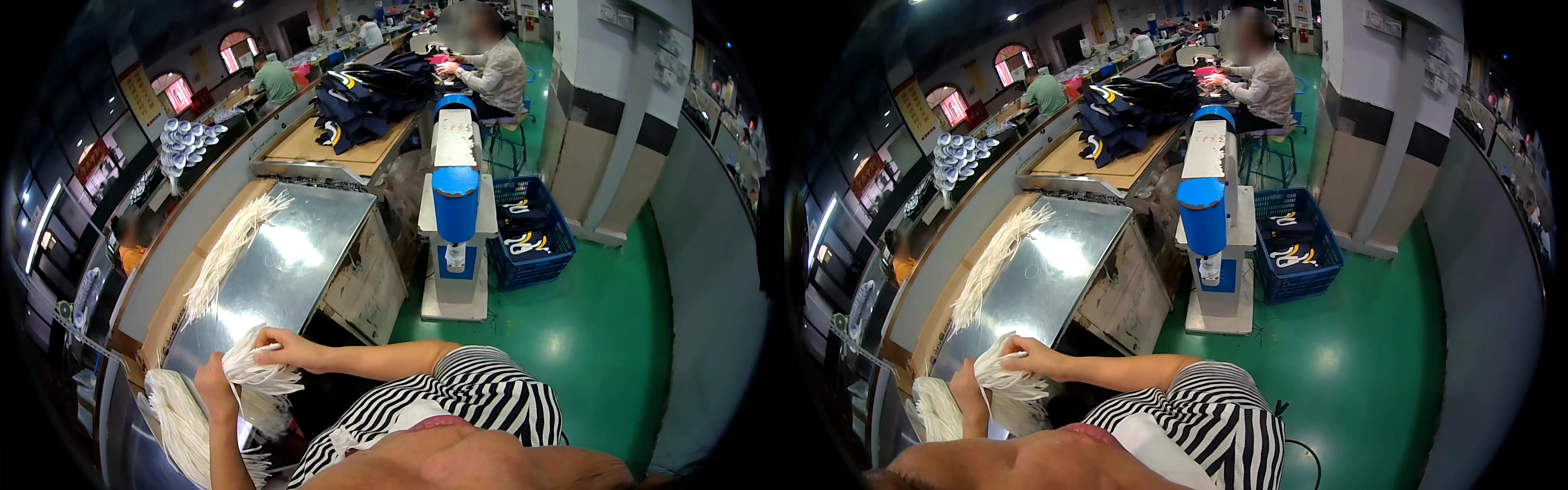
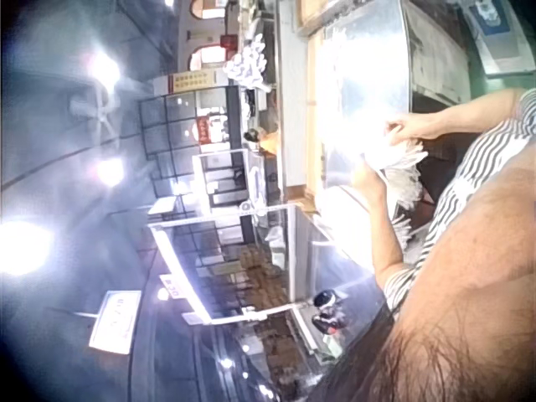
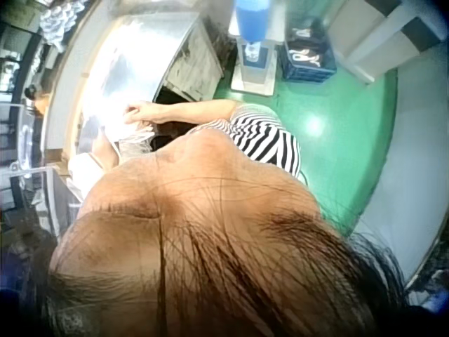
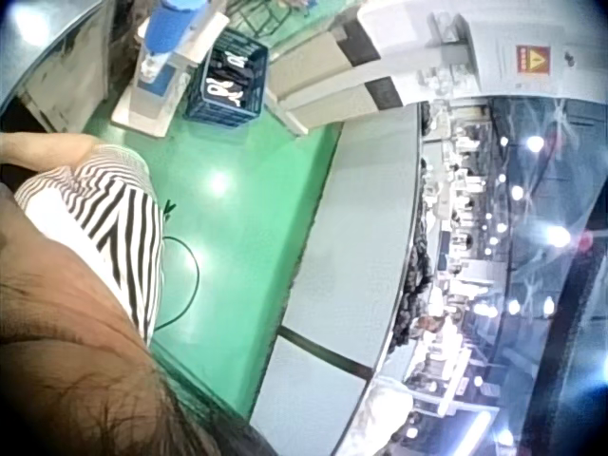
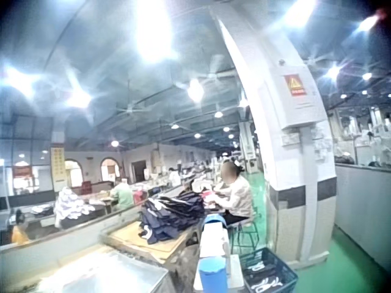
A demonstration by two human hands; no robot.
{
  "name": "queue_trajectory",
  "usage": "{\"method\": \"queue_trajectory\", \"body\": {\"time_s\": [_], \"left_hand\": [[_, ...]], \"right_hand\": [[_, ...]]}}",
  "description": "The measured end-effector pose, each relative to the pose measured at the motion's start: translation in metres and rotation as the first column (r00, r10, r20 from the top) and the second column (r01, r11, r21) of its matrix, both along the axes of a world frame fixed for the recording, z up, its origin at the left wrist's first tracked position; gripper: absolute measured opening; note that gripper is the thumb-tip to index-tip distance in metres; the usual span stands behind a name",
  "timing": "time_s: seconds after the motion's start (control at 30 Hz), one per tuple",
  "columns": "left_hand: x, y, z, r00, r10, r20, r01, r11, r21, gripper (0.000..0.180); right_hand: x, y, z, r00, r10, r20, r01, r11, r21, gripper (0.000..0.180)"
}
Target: The person gathers a bundle of long white strings and wraps a single string around them to tie the bundle together.
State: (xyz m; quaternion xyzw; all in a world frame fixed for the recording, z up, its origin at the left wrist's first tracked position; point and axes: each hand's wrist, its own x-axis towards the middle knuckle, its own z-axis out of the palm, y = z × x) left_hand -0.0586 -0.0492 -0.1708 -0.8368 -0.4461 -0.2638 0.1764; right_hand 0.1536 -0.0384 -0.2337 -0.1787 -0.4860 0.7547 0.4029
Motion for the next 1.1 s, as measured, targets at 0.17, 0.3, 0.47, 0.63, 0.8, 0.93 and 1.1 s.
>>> {"method": "queue_trajectory", "body": {"time_s": [0.17,0.3,0.47,0.63,0.8,0.93,1.1], "left_hand": [[0.008,-0.008,0.0,0.999,-0.028,0.023,0.028,1.0,0.012,0.022],[0.014,-0.006,-0.003,0.999,-0.049,-0.003,0.049,0.999,0.017,0.02],[0.003,0.001,-0.017,0.997,0.016,-0.069,-0.018,1.0,-0.018,0.026],[-0.004,0.014,-0.019,0.993,-0.052,-0.106,0.054,0.998,0.017,0.02],[-0.002,0.036,-0.031,0.987,-0.078,-0.141,0.079,0.997,0.001,0.016],[-0.002,0.052,-0.033,0.98,-0.066,-0.19,0.08,0.994,0.071,0.014],[-0.028,0.076,-0.042,0.99,-0.138,0.016,0.138,0.99,-0.001,0.012]], "right_hand": [[-0.017,-0.007,-0.015,0.968,-0.039,-0.249,0.017,0.996,-0.09,0.033],[-0.021,0.007,-0.02,0.884,-0.2,-0.423,0.038,0.932,-0.361,0.03],[-0.033,0.023,-0.037,0.822,-0.262,-0.506,0.084,0.934,-0.348,0.022],[-0.02,-0.017,-0.006,0.9,0.055,-0.433,-0.169,0.959,-0.229,0.019],[0.004,-0.046,0.03,0.966,0.243,-0.088,-0.222,0.954,0.201,0.023],[0.011,-0.06,0.038,0.977,0.206,0.05,-0.205,0.863,0.461,0.024],[0.02,-0.091,0.045,0.942,0.304,-0.139,-0.106,0.666,0.739,0.027]]}}
